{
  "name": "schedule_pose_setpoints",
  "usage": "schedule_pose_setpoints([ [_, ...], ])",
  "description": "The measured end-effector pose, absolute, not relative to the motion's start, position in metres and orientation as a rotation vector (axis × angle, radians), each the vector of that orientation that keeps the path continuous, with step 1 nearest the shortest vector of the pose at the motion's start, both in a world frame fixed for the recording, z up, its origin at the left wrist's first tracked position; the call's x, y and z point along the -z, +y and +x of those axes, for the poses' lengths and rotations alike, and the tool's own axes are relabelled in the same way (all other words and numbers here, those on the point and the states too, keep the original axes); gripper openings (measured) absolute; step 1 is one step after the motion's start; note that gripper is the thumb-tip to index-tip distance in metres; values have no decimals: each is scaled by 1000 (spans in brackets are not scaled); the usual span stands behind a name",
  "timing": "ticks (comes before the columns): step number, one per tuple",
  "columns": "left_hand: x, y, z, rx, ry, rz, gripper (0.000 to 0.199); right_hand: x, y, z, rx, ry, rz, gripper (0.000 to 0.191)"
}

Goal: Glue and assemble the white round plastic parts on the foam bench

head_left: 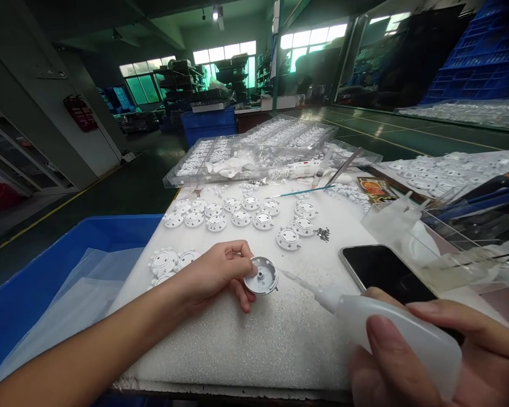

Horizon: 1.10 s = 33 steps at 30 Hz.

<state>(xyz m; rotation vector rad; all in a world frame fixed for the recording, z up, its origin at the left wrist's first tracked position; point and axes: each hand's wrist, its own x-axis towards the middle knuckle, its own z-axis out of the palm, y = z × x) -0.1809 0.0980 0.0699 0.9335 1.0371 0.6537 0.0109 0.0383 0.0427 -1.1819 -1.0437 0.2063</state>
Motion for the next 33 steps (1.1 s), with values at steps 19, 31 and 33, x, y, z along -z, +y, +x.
schedule_pose_setpoints([
  [19,-75,73,-169,-742,1294,1680,16,-41,55,14,-490,-1773,-895,30],
  [31,-74,77,-165,-674,1215,1809,16,-40,57,9,-417,-1934,-851,37],
  [33,-77,76,-165,-637,1219,1789,15,-39,56,9,-407,-1923,-885,37],
])
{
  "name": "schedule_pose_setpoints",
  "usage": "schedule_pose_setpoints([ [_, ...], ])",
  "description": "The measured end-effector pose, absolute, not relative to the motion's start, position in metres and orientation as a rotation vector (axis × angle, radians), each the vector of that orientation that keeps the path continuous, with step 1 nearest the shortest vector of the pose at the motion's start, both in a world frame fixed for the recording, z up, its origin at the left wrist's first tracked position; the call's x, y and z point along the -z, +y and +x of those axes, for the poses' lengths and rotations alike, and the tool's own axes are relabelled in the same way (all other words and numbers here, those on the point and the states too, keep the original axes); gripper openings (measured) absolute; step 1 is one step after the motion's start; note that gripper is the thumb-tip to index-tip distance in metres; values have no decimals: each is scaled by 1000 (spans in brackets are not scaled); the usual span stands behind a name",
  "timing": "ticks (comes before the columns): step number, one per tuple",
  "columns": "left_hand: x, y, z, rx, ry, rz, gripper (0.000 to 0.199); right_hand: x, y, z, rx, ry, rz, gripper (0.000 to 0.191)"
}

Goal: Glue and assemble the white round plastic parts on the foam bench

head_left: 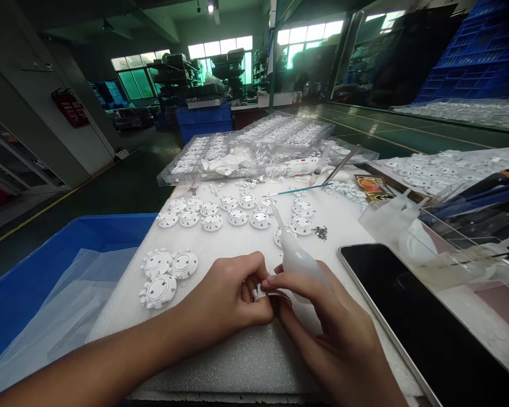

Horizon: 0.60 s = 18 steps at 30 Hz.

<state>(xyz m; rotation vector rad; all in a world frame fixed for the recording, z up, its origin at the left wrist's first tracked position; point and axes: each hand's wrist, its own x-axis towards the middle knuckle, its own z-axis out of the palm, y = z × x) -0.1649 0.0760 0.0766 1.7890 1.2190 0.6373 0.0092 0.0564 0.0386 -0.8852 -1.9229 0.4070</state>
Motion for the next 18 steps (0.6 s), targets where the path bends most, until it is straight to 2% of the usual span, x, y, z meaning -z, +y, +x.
schedule_pose_setpoints([
  [6,-77,72,-165,-635,1219,1810,13,-37,55,10,-492,-1848,-945,30],
  [9,-72,75,-166,-666,1211,1620,16,-39,51,13,-529,-1789,-990,27],
  [12,-67,82,-170,-642,1125,1357,15,-41,46,12,-504,-1527,-1082,31],
  [15,-66,89,-175,-642,1036,1226,15,-42,42,11,-505,-1187,-1138,45],
  [18,-69,93,-178,-655,1034,1138,12,-40,37,13,-397,-1019,-1255,37],
])
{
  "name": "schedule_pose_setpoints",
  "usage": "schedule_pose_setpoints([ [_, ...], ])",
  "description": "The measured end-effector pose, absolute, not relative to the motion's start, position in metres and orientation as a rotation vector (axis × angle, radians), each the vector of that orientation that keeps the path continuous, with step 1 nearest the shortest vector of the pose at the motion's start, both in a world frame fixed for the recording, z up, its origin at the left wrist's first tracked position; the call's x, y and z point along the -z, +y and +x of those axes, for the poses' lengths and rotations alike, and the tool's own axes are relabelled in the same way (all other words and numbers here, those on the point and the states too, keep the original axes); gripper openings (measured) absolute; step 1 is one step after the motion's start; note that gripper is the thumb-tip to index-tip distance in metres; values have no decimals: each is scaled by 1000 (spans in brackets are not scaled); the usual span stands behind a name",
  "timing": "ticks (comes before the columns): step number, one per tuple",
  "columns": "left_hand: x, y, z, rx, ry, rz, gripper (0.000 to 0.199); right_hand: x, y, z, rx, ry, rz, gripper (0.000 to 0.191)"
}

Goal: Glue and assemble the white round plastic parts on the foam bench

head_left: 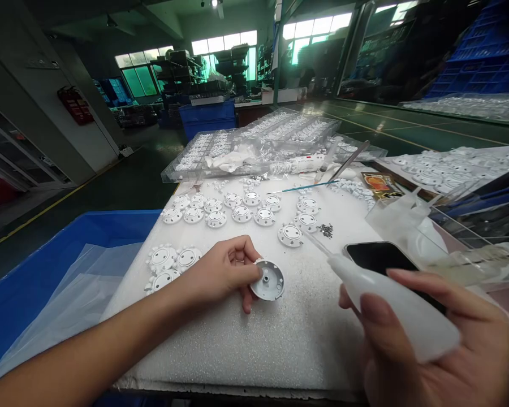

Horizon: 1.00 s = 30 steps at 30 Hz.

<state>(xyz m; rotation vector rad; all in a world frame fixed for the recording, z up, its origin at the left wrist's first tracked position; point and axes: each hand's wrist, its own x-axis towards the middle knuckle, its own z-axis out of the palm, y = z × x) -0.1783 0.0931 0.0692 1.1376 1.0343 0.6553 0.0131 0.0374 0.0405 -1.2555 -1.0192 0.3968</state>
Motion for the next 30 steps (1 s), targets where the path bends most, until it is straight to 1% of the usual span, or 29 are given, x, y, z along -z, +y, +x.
schedule_pose_setpoints([
  [3,-72,95,-178,-653,1049,1085,11,-40,34,17,-289,-1104,-1241,28],
  [9,-72,98,-180,-609,1023,1059,11,-46,37,5,-321,-1061,-1161,24],
  [14,-72,98,-180,-596,1024,1060,12,-45,44,-5,-319,-1175,-1078,21],
  [30,-73,98,-178,-584,1022,1084,13,-43,43,-3,-329,-1202,-1126,21],
])
